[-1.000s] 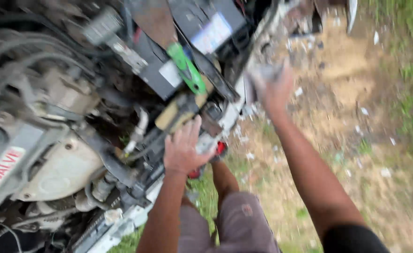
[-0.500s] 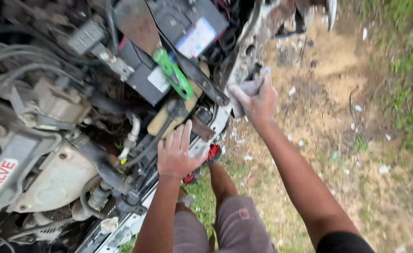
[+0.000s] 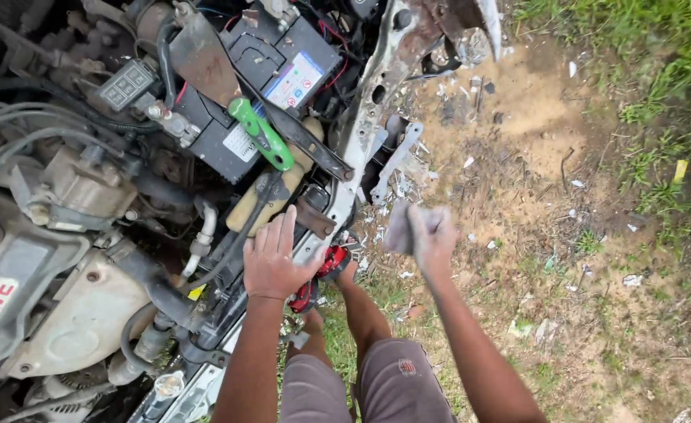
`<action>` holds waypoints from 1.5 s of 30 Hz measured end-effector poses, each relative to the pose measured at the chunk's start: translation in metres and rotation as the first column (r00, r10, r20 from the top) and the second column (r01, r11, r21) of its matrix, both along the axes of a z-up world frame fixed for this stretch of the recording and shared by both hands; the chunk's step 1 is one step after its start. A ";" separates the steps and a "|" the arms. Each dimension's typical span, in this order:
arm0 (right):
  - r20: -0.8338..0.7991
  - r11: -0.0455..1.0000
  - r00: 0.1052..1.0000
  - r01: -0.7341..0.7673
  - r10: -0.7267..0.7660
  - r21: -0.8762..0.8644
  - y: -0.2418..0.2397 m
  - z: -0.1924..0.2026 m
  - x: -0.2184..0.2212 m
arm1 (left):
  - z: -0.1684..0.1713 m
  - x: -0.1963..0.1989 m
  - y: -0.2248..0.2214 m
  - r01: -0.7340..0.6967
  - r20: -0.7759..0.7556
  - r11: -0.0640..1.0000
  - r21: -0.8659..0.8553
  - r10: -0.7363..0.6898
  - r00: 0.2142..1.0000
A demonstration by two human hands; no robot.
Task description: Sanding the roof and front frame of a car using sandpaper to prepare the surface.
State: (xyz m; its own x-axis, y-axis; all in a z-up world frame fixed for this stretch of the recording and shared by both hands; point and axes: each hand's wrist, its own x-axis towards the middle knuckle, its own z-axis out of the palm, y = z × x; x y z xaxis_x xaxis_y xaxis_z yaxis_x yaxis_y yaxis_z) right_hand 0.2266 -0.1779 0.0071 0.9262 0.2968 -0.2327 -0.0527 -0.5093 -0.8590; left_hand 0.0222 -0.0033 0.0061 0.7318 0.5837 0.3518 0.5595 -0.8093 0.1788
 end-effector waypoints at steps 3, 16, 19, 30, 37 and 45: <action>-0.230 0.997 0.970 0.081 -0.081 -0.005 -0.044 -0.014 -0.038 | 0.009 -0.003 0.000 0.000 0.019 1.000 -0.016 0.000 1.000; -0.150 0.917 0.904 -0.394 0.400 0.070 -0.060 0.074 -0.166 | 0.067 -0.108 -0.117 -0.199 0.391 0.828 -0.524 0.442 0.807; -0.175 0.830 0.811 -0.540 0.558 0.140 -0.057 0.088 -0.226 | 0.119 -0.182 -0.170 -0.256 0.346 0.674 -0.692 0.622 0.702; -0.459 0.373 0.273 -0.916 0.846 0.144 -0.036 0.079 -0.358 | 0.092 -0.296 -0.238 -0.557 -0.043 0.185 -0.809 0.928 0.371; -0.098 0.119 0.104 -0.980 0.990 0.160 0.062 0.061 -0.280 | 0.084 -0.337 -0.195 -0.677 -0.192 0.183 -0.713 0.878 0.439; 0.657 0.262 0.092 -0.951 0.749 -0.166 0.135 -0.010 -0.256 | 0.040 -0.366 -0.172 -0.726 -0.151 0.659 -0.196 0.711 0.687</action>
